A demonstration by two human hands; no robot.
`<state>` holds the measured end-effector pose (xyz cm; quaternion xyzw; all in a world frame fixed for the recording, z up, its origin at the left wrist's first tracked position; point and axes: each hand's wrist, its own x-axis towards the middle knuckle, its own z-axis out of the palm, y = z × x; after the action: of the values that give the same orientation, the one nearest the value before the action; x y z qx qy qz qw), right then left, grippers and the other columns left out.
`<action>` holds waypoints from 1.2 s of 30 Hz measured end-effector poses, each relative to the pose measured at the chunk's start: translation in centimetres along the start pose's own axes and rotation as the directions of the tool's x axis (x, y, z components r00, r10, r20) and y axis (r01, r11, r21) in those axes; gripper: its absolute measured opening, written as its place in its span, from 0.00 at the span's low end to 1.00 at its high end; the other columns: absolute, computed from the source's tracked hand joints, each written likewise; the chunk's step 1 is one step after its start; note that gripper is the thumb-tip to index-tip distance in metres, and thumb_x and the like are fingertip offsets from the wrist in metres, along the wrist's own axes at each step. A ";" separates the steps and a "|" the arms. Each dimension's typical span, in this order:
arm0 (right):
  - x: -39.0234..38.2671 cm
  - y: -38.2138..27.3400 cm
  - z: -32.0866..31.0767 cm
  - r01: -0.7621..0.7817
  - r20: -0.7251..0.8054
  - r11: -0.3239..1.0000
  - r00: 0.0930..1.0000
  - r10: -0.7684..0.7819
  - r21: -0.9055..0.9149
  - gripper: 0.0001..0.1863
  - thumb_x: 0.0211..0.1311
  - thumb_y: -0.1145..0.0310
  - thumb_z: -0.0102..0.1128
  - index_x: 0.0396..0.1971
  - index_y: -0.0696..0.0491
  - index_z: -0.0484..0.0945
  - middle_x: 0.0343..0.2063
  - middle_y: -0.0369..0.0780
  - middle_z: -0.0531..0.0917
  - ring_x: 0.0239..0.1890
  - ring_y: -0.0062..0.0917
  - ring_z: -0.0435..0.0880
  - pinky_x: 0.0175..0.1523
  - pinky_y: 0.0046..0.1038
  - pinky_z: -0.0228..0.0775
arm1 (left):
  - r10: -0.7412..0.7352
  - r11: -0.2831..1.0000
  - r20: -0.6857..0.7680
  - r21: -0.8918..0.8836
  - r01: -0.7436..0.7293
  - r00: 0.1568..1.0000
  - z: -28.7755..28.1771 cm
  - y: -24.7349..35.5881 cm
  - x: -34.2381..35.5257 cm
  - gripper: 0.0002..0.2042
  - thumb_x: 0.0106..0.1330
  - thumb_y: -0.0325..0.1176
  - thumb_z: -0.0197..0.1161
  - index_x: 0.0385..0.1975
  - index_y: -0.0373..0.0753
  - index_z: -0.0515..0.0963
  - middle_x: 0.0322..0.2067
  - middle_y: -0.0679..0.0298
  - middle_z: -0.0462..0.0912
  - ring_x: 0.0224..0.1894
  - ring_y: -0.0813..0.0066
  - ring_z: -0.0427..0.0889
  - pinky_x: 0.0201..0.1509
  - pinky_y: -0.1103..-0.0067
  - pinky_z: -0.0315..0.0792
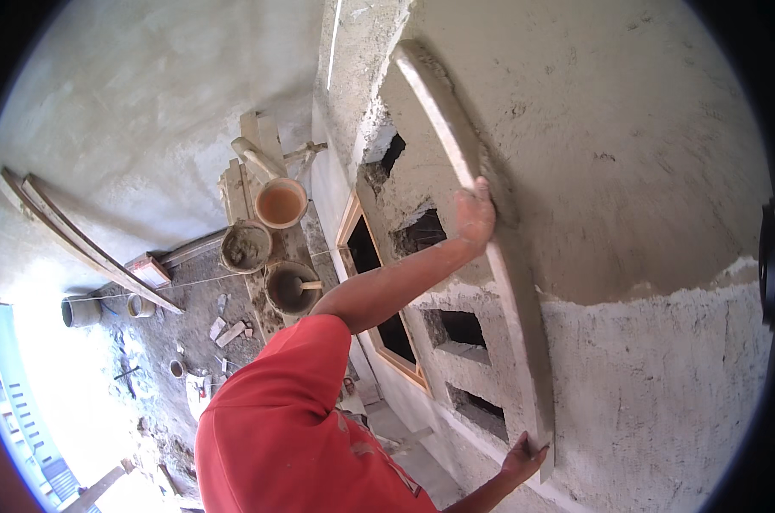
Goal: The person applies plaster to a wall using a trowel and then uses a long wooden board to level and smooth the surface.
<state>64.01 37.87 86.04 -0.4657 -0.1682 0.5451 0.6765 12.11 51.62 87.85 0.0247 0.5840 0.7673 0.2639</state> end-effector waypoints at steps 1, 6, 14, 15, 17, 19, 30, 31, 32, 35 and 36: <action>0.0 -1.0 -0.3 0.016 0.012 1.000 1.000 -0.016 0.008 0.28 0.67 0.59 0.55 0.61 0.59 0.64 0.59 0.47 0.70 0.60 0.37 0.70 0.63 0.42 0.68 | 0.006 1.000 0.059 0.003 -0.006 0.998 0.2 0.8 -1.2 0.30 0.72 0.55 0.49 0.36 0.24 0.71 0.33 0.39 0.77 0.38 0.46 0.78 0.47 0.60 0.70; -0.7 -7.1 -2.3 0.097 -0.013 0.994 0.995 -0.097 0.042 0.29 0.66 0.61 0.57 0.61 0.62 0.63 0.58 0.47 0.71 0.58 0.37 0.72 0.62 0.39 0.70 | -0.064 0.998 0.061 -0.021 0.065 0.996 1.7 3.2 -7.8 0.30 0.71 0.57 0.51 0.42 0.26 0.69 0.38 0.44 0.78 0.43 0.55 0.78 0.50 0.64 0.70; -4.4 -13.4 -7.8 0.169 0.202 0.984 0.964 -0.176 0.051 0.31 0.60 0.60 0.64 0.59 0.59 0.66 0.56 0.45 0.73 0.56 0.33 0.75 0.57 0.33 0.72 | -0.265 0.838 0.286 -0.404 0.367 0.921 -8.0 -1.4 -14.6 0.26 0.72 0.54 0.51 0.42 0.29 0.69 0.40 0.49 0.79 0.40 0.63 0.81 0.44 0.67 0.75; -4.6 -14.4 -8.5 0.165 0.279 0.986 0.946 -0.165 0.026 0.31 0.59 0.60 0.65 0.58 0.59 0.67 0.56 0.44 0.74 0.56 0.33 0.75 0.56 0.32 0.72 | -0.378 0.819 0.230 -0.369 0.440 0.897 -9.8 -2.1 -15.7 0.25 0.73 0.52 0.50 0.44 0.30 0.71 0.37 0.53 0.80 0.38 0.66 0.82 0.42 0.68 0.76; -5.5 -16.0 -8.7 0.217 0.347 0.976 0.917 -0.198 -0.014 0.30 0.56 0.60 0.67 0.56 0.58 0.70 0.55 0.43 0.75 0.55 0.32 0.76 0.55 0.32 0.70 | -0.441 0.775 0.195 -0.411 0.481 0.876 -13.0 -2.8 -18.4 0.23 0.74 0.51 0.48 0.48 0.33 0.72 0.43 0.57 0.81 0.43 0.65 0.81 0.46 0.65 0.75; -6.6 -17.5 -7.9 0.261 0.397 0.963 0.893 -0.215 -0.065 0.29 0.54 0.59 0.68 0.53 0.57 0.73 0.54 0.44 0.77 0.56 0.34 0.75 0.57 0.34 0.68 | -0.584 0.721 0.147 -0.359 0.593 0.799 -15.8 -5.3 -19.1 0.22 0.75 0.50 0.46 0.52 0.36 0.72 0.48 0.59 0.80 0.49 0.65 0.79 0.50 0.63 0.75; -14.2 -11.2 12.4 0.389 0.630 0.921 0.723 -0.284 -0.030 0.31 0.54 0.64 0.60 0.56 0.67 0.69 0.59 0.54 0.71 0.64 0.47 0.66 0.73 0.45 0.47 | -0.578 0.200 0.363 -0.805 0.558 0.731 -30.3 -16.0 -15.8 0.31 0.75 0.57 0.32 0.67 0.39 0.57 0.63 0.53 0.66 0.66 0.55 0.66 0.71 0.56 0.58; -16.6 -8.7 15.0 0.397 0.662 0.917 0.698 -0.272 -0.042 0.30 0.55 0.64 0.59 0.55 0.67 0.70 0.58 0.54 0.72 0.64 0.46 0.66 0.72 0.46 0.48 | -0.526 0.179 0.375 -0.829 0.530 0.763 -31.9 -18.0 -14.7 0.33 0.75 0.58 0.32 0.67 0.37 0.57 0.63 0.53 0.66 0.66 0.55 0.66 0.71 0.56 0.58; -18.3 -6.4 17.5 0.407 0.691 0.912 0.672 -0.265 -0.047 0.29 0.55 0.64 0.58 0.54 0.67 0.71 0.57 0.54 0.72 0.64 0.46 0.66 0.72 0.46 0.48 | -0.467 0.158 0.387 -0.848 0.506 0.795 -33.5 -19.1 -13.4 0.34 0.74 0.59 0.33 0.67 0.36 0.57 0.63 0.52 0.65 0.65 0.54 0.66 0.71 0.56 0.58; -17.5 4.4 21.1 0.489 0.734 0.852 0.647 -0.208 -0.189 0.24 0.58 0.65 0.54 0.51 0.64 0.74 0.52 0.51 0.77 0.56 0.40 0.77 0.63 0.45 0.66 | -0.558 0.047 0.299 -0.920 0.389 0.774 -38.1 -20.2 -11.0 0.38 0.70 0.66 0.31 0.66 0.37 0.59 0.63 0.55 0.67 0.65 0.55 0.66 0.71 0.56 0.56; -19.6 9.0 21.9 0.667 0.799 0.677 0.568 -0.195 -0.309 0.21 0.56 0.70 0.55 0.50 0.63 0.75 0.51 0.51 0.77 0.54 0.40 0.78 0.61 0.43 0.68 | -0.600 0.034 0.271 -0.931 0.363 0.752 -39.4 -21.4 -10.7 0.37 0.70 0.66 0.31 0.65 0.40 0.61 0.62 0.56 0.67 0.65 0.55 0.66 0.71 0.55 0.56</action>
<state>35.83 29.92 95.41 -0.3406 -0.6883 0.4051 0.4962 15.68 16.00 58.82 -0.4151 -0.0156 0.8143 0.4054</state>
